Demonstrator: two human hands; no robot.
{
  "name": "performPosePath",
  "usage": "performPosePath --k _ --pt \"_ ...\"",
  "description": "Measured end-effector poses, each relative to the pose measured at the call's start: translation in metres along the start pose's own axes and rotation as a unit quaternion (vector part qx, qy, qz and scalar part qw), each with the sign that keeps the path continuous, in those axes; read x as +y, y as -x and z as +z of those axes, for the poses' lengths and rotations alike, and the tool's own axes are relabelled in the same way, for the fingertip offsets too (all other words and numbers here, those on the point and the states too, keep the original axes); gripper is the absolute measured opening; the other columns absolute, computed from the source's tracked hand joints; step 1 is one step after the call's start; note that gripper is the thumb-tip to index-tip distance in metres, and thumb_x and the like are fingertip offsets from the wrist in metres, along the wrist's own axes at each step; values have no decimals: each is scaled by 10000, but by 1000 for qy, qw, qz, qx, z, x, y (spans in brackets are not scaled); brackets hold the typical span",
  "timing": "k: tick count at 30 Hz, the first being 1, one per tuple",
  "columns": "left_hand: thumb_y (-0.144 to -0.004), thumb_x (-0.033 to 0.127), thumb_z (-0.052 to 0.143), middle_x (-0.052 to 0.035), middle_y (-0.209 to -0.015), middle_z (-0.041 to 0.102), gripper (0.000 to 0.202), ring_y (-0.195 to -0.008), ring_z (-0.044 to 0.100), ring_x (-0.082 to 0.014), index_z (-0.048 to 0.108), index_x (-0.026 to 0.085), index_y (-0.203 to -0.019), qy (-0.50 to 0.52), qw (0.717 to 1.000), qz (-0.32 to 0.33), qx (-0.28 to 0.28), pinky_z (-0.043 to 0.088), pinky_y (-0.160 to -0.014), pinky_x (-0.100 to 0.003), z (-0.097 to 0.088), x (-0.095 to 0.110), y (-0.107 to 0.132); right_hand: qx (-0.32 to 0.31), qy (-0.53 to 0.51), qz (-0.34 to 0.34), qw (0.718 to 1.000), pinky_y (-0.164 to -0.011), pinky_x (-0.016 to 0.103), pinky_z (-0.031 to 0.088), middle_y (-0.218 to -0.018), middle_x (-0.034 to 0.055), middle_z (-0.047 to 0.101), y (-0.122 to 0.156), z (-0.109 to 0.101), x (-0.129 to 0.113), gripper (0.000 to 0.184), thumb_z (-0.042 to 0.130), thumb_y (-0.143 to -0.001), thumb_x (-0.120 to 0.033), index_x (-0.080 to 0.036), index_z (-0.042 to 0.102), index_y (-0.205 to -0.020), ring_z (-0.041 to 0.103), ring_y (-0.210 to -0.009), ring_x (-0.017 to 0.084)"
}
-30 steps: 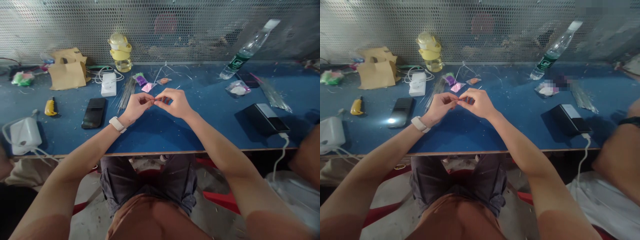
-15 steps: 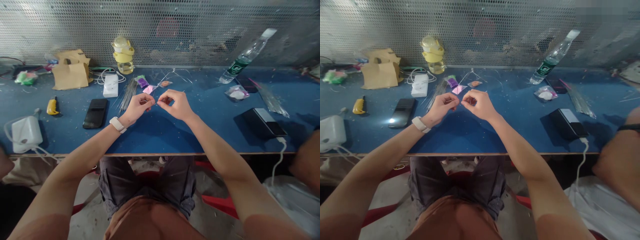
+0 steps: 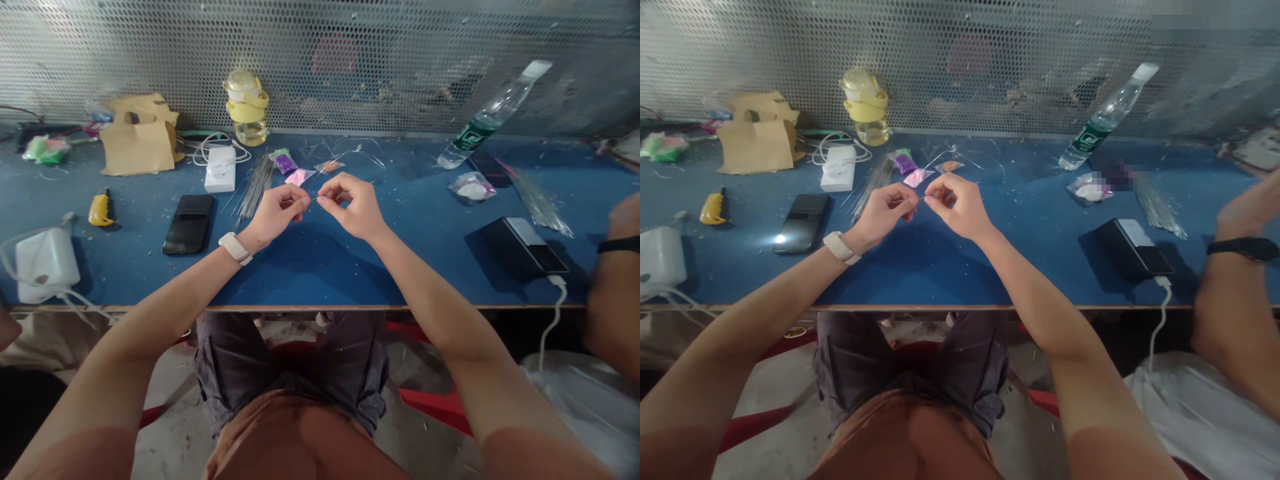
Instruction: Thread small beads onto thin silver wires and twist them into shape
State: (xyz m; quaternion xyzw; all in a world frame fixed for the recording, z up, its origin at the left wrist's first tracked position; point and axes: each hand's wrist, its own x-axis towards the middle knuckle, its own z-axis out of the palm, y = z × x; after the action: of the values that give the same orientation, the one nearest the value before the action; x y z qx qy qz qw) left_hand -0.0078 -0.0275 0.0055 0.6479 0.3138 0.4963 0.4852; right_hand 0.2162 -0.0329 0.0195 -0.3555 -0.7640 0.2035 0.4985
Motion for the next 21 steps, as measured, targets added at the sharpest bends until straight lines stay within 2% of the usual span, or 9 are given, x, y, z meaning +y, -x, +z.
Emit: performPosePath --k 5,10,13,17,21 --pt "-846 502 1000 -25 -781 755 376 -655 679 -92 825 172 -892 44 997 -55 -40 558 -628 -237 -2 -2 1 -27 -21 -6 999 -706 334 582 -899 21 767 2 2 -3 141 809 -962 -387 -249 811 -937 706 -814 188" --pt "-781 557 1038 -36 -851 799 445 -699 705 -90 831 181 -895 115 988 -94 -29 573 -656 -225 -6 0 0 -40 -16 -67 997 -690 334 609 -923 30 787 3 1 -4 79 814 -966 -317 -252 855 -982 732 -804 186" --pt "-736 562 1066 -34 -827 799 461 -697 707 -90 845 184 -881 123 988 -89 -29 573 -658 -219 -6 1 0 -46 -15 -90 995 -661 335 609 -931 30 794 4 0 -3 135 864 -952 -388 -257 860 -988 723 -783 185" --pt "-735 558 1066 -32 -801 793 446 -672 692 -94 850 192 -870 120 989 -82 -24 563 -637 -225 -4 2 0 -45 3 -69 997 -710 360 614 -923 24 812 3 0 -3 279 859 -972 -555 -279 855 -932 720 -797 193" --pt "-757 499 1063 -24 -832 791 399 -687 697 -85 860 195 -917 131 986 -96 -37 573 -648 -213 -4 4 1 -47 19 -72 996 -727 365 604 -920 21 813 2 -1 -4 301 790 -1032 -557 -291 859 -908 720 -812 196"
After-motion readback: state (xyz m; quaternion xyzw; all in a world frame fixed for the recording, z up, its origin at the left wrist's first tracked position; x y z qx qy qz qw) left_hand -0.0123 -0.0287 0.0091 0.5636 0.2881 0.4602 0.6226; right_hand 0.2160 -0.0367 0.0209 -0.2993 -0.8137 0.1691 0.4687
